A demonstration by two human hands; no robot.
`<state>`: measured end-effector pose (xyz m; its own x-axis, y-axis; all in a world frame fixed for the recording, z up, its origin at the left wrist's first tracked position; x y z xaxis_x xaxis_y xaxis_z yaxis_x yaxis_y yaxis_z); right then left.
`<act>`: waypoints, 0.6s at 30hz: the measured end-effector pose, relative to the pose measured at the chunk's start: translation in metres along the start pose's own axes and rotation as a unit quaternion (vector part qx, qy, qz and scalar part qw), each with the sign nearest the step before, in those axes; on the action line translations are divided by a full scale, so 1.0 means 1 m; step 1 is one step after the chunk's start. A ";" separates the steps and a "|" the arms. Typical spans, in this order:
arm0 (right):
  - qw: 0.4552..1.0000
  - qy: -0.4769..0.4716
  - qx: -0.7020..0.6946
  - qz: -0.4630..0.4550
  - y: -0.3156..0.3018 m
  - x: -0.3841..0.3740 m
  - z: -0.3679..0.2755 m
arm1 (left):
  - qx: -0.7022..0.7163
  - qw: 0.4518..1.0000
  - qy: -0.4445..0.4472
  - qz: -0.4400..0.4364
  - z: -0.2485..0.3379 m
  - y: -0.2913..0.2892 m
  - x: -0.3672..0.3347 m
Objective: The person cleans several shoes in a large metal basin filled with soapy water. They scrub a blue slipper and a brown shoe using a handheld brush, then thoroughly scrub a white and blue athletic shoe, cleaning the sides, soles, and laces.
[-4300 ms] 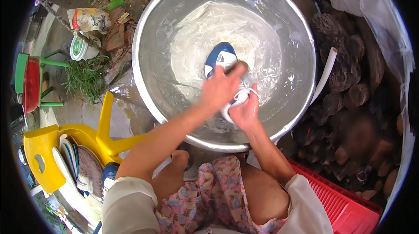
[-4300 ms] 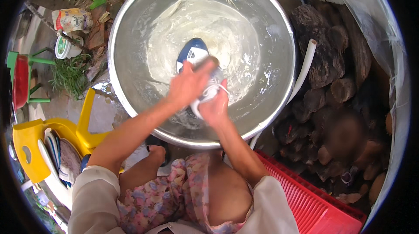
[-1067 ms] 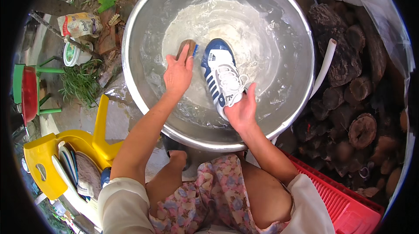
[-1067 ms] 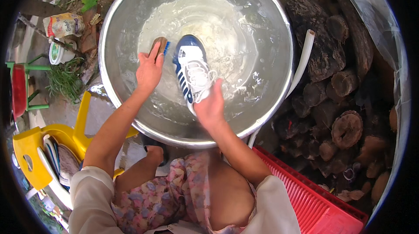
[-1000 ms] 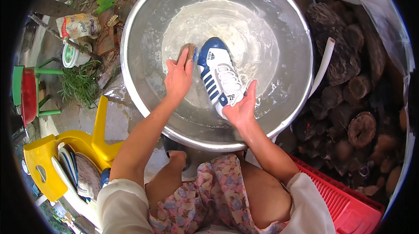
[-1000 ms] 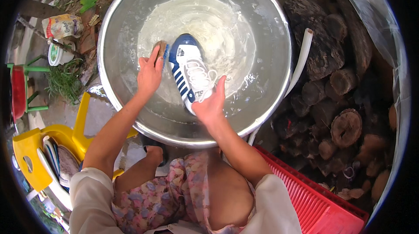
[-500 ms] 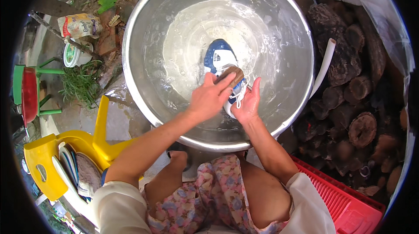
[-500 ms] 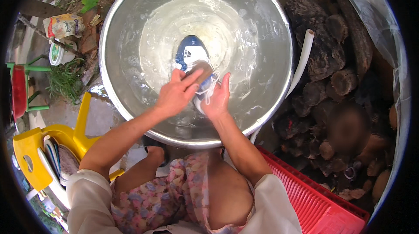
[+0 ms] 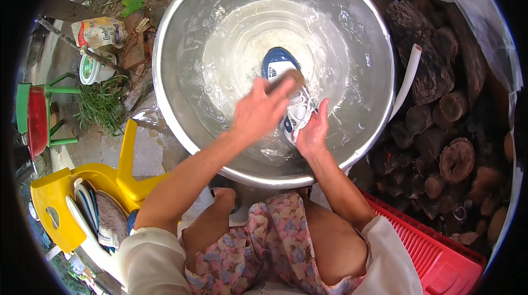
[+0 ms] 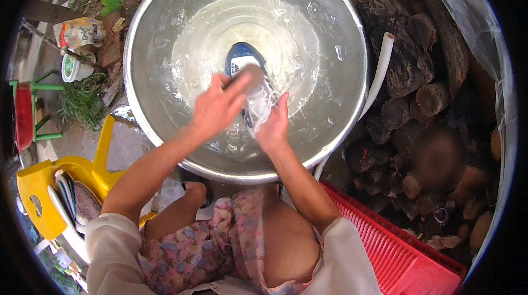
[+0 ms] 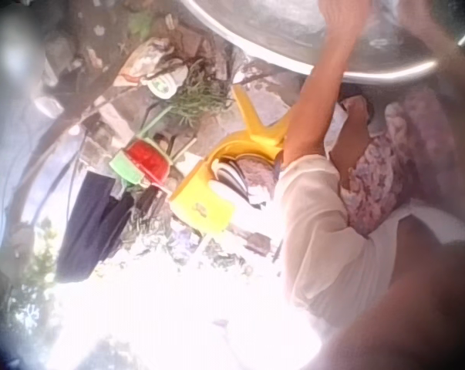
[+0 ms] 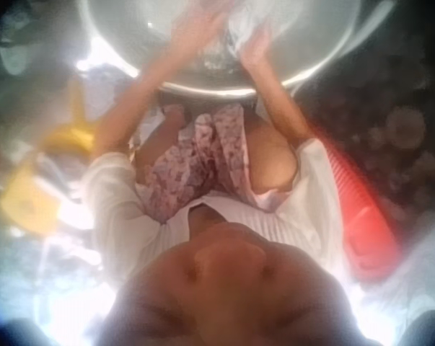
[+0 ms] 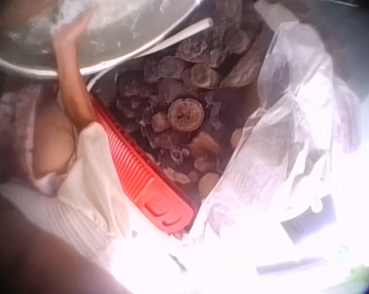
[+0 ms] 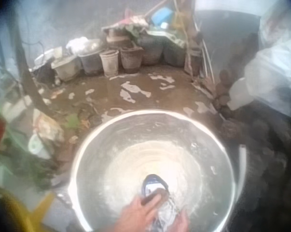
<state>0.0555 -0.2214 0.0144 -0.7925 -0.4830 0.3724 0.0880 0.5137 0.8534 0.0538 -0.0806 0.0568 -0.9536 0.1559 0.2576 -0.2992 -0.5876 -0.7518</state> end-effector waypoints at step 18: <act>0.837 0.061 0.529 0.123 -0.064 0.002 0.031 | 0.233 0.939 -0.244 -0.067 -0.084 0.012 0.002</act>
<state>0.0296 -0.2327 -0.0509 -0.7562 -0.3059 0.5784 -0.3959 0.9178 -0.0321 0.0453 -0.0206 -0.0022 -0.7446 -0.0617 0.6647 -0.2598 -0.8904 -0.3737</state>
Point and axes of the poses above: each hand's wrist, its own x-axis away from the middle knuckle, its own y-axis out of the palm, z = x × y, the point moved 3 cm from there along -x, towards the middle knuckle, and after that the axes turned 12 degrees about -z, right-handed, at the moved point
